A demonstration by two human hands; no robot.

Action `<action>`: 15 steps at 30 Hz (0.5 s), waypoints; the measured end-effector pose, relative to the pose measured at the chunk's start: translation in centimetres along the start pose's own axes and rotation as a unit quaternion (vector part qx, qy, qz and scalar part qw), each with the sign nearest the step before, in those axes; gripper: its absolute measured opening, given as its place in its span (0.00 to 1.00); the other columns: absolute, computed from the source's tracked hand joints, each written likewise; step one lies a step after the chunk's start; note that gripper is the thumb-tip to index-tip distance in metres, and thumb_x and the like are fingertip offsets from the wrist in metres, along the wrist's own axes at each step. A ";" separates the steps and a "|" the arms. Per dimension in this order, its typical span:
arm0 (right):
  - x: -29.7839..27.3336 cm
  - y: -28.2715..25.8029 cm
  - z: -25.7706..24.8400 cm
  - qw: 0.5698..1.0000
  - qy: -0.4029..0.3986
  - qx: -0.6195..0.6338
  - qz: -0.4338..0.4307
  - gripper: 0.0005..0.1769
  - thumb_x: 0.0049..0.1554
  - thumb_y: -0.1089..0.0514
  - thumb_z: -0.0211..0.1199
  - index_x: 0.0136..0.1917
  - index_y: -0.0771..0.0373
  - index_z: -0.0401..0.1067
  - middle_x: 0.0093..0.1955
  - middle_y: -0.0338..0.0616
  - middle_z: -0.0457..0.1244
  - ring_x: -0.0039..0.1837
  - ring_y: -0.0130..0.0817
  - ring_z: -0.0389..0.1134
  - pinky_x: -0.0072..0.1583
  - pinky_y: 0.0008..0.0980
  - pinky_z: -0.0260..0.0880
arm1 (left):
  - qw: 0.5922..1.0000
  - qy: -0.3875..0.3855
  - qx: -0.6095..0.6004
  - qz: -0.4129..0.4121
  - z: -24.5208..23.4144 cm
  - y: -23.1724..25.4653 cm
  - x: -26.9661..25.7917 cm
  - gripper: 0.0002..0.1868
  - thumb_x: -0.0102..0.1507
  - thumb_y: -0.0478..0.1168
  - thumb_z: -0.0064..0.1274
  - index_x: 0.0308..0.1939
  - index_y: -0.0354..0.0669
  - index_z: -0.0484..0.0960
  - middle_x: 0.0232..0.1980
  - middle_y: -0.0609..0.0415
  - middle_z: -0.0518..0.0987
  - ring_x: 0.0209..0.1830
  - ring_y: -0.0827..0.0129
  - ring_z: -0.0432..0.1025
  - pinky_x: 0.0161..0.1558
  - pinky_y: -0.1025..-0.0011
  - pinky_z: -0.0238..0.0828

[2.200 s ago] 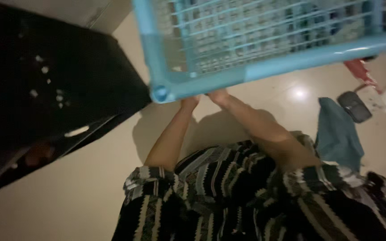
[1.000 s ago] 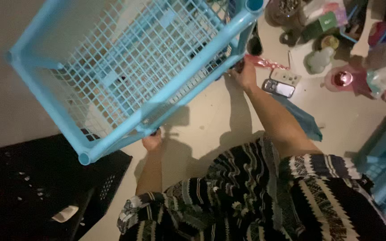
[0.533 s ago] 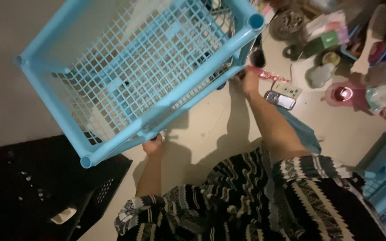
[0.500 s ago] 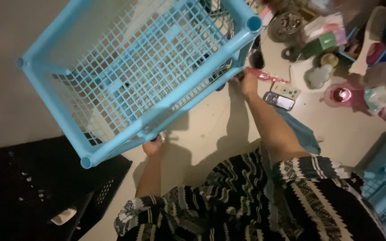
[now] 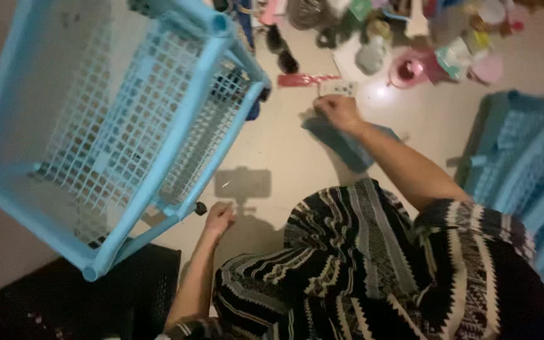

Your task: The person assembles a light blue plastic storage basket by inserting vertical support poles into the frame and attaching the base. The person then wipes the basket with a cloth.

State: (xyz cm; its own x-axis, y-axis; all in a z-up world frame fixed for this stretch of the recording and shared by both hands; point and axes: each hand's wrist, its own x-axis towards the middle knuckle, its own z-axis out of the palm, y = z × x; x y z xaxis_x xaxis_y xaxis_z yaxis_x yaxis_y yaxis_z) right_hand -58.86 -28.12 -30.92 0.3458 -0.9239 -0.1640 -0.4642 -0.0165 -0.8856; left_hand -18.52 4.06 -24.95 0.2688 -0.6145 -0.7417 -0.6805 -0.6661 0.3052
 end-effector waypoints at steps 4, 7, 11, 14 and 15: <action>-4.9 5.5 -7.0 0.976 0.153 -0.140 -0.071 0.25 0.51 0.65 0.65 0.63 0.67 0.76 0.49 0.56 0.71 0.50 0.52 0.71 0.51 0.44 0.71 | 0.985 0.007 0.005 0.173 -1.6 12.0 -0.1 0.19 0.66 0.50 0.52 0.49 0.36 0.79 0.41 0.41 0.81 0.43 0.52 0.77 0.46 0.59 0.72; -8.7 8.0 -9.6 0.981 0.112 -0.110 0.112 0.18 0.58 0.59 0.66 0.61 0.61 0.74 0.47 0.54 0.70 0.48 0.49 0.72 0.52 0.44 0.72 | 0.961 0.025 0.027 0.274 -3.7 24.2 -4.1 0.20 0.64 0.48 0.53 0.56 0.42 0.79 0.50 0.45 0.82 0.50 0.54 0.77 0.53 0.59 0.72; -12.7 8.2 -8.7 0.971 0.099 -0.146 0.162 0.11 0.59 0.60 0.64 0.56 0.59 0.78 0.47 0.52 0.71 0.49 0.49 0.73 0.54 0.45 0.72 | 0.909 -0.042 0.043 0.413 -5.7 38.5 -10.1 0.19 0.63 0.48 0.53 0.54 0.43 0.80 0.53 0.47 0.82 0.52 0.55 0.75 0.54 0.57 0.69; -13.6 8.0 -7.6 0.980 0.100 -0.122 0.119 0.10 0.58 0.60 0.63 0.53 0.60 0.78 0.48 0.51 0.71 0.50 0.48 0.73 0.55 0.44 0.72 | 0.832 -0.189 -0.021 0.522 -7.3 42.9 -17.4 0.16 0.69 0.42 0.45 0.56 0.48 0.85 0.50 0.48 0.82 0.50 0.57 0.77 0.55 0.61 0.74; -13.7 7.9 -7.5 0.984 0.103 -0.113 0.095 0.09 0.58 0.61 0.63 0.53 0.61 0.78 0.48 0.51 0.71 0.50 0.49 0.73 0.55 0.44 0.72 | 0.794 -0.243 0.003 0.558 -7.8 42.9 -21.0 0.15 0.72 0.41 0.41 0.54 0.48 0.84 0.51 0.51 0.84 0.49 0.60 0.78 0.53 0.65 0.74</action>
State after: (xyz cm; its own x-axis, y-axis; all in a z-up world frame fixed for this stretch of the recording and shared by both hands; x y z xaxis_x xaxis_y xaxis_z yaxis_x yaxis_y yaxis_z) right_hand -73.34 -18.42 -32.39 0.0725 -0.9760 -0.2052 -0.6826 0.1014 -0.7237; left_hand -48.04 -14.95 8.36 -0.7969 -0.5838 -0.1554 -0.3146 0.1813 0.9318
